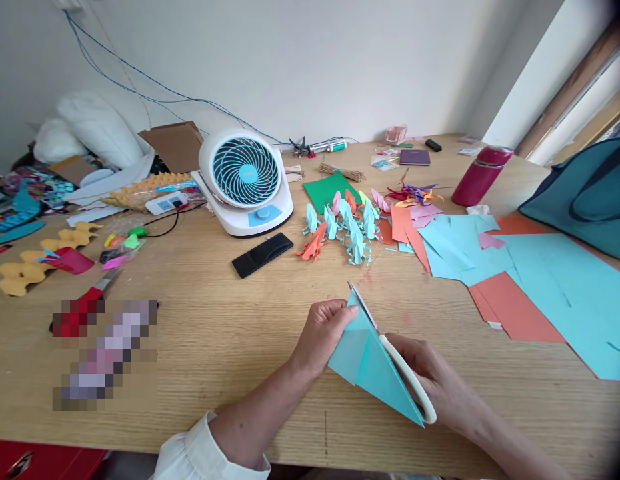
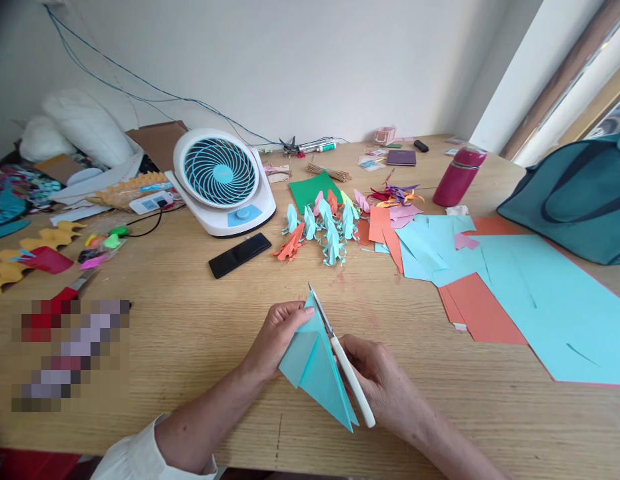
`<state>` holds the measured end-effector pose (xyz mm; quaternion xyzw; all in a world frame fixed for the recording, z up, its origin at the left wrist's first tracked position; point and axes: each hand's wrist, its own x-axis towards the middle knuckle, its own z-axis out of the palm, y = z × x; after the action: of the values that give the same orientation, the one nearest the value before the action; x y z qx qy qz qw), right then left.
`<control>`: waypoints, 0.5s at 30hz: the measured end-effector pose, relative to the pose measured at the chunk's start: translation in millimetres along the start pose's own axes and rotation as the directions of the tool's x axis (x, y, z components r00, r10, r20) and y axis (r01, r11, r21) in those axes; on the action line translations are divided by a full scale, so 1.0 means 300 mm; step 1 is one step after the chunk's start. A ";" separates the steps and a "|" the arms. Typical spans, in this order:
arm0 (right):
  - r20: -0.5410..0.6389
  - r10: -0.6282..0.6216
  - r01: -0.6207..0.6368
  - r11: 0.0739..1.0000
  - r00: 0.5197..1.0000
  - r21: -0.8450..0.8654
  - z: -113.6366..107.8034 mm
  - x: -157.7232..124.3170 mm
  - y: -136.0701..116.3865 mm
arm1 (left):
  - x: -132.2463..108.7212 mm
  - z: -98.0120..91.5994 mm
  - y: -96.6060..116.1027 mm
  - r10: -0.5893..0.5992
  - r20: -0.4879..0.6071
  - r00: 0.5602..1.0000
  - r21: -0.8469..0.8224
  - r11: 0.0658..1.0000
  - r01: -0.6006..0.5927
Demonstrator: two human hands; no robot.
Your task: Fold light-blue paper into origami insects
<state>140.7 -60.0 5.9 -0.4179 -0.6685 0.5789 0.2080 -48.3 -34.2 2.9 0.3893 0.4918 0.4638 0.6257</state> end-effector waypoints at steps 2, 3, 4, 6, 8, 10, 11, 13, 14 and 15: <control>-0.001 -0.002 0.002 1.000 1.000 0.001 0.001 0.003 0.003 | -0.007 -0.001 -0.006 -0.005 0.020 1.000 -0.007 1.000 0.005; -0.002 0.000 0.000 1.000 1.000 0.002 0.001 0.004 0.004 | -0.010 -0.002 -0.009 -0.006 0.030 1.000 -0.012 1.000 0.006; -0.004 0.003 -0.003 1.000 1.000 0.002 0.002 0.007 0.005 | -0.013 -0.002 -0.010 -0.006 0.040 0.999 -0.017 1.000 0.006; -0.008 0.008 -0.008 1.000 1.000 0.000 0.002 0.010 0.006 | -0.017 -0.002 -0.011 -0.002 0.051 0.999 -0.020 1.000 0.003; -0.014 0.010 -0.010 1.000 1.000 -0.006 0.003 0.010 0.005 | -0.018 -0.001 -0.009 0.001 0.051 0.999 -0.018 1.000 -0.001; -0.019 0.008 -0.008 1.000 1.000 -0.018 0.004 0.009 0.004 | -0.017 0.000 -0.007 0.000 0.051 0.999 -0.013 1.000 0.001; -0.021 0.008 -0.008 1.000 1.000 -0.023 0.005 0.008 0.004 | -0.016 0.001 -0.006 0.000 0.050 0.999 -0.011 1.000 0.000; -0.027 0.008 -0.009 0.999 1.000 -0.032 0.006 0.007 0.006 | -0.014 0.001 -0.004 0.004 0.052 0.999 -0.006 1.000 -0.004; -0.030 0.007 -0.008 0.999 1.000 -0.036 0.006 0.006 0.009 | -0.013 0.000 -0.004 0.008 0.052 0.999 -0.004 1.000 -0.007; -0.033 0.006 -0.007 0.999 0.999 -0.038 0.007 0.006 0.011 | -0.013 0.000 -0.003 0.011 0.052 0.999 -0.003 1.000 -0.011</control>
<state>139.2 -59.8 1.8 -0.4334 -0.6747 0.5597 0.2090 -48.4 -38.3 3.1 0.4030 0.4727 0.4578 0.6361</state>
